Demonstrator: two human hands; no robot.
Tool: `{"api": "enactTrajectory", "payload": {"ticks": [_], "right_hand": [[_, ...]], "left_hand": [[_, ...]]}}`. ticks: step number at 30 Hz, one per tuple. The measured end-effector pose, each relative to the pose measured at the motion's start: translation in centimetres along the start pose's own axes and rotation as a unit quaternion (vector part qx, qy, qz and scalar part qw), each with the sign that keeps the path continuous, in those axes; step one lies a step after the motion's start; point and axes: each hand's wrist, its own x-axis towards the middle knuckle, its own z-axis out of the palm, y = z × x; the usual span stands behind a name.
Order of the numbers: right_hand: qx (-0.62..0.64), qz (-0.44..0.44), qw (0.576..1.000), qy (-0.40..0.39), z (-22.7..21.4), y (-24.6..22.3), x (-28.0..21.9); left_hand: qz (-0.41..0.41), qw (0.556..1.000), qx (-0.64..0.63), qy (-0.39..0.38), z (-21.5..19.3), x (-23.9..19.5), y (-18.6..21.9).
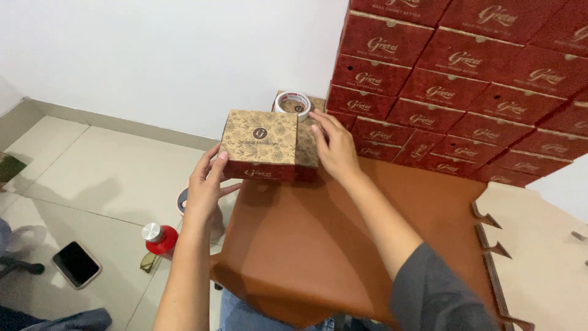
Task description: A person assembles a decorative cardboard box by folding a flat template along pre-scored lines and tucking in the flaps.
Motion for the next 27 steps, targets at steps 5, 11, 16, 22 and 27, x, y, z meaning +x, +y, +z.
{"api": "enactTrajectory", "payload": {"ticks": [5,11,16,22,27], "right_hand": [[-0.219,-0.045,0.969,-0.102,5.1,6.3,5.0],[-0.353,-0.083,0.928,-0.081,7.7,10.9,6.5],[-0.284,-0.120,0.950,-0.060,5.7,7.9,6.3],[-0.201,-0.120,0.968,-0.086,1.9,1.6,0.4],[-0.208,-0.153,0.963,-0.081,0.6,-2.3,-3.3]], "left_hand": [[0.014,0.999,-0.032,0.033,-0.5,2.7,1.0],[0.052,0.998,-0.018,0.020,0.2,6.3,2.9],[0.093,0.995,-0.031,0.006,1.6,10.5,3.2],[0.101,0.995,-0.009,-0.007,3.7,12.7,3.4],[0.057,0.998,-0.006,-0.026,6.1,15.1,-0.6]]}}
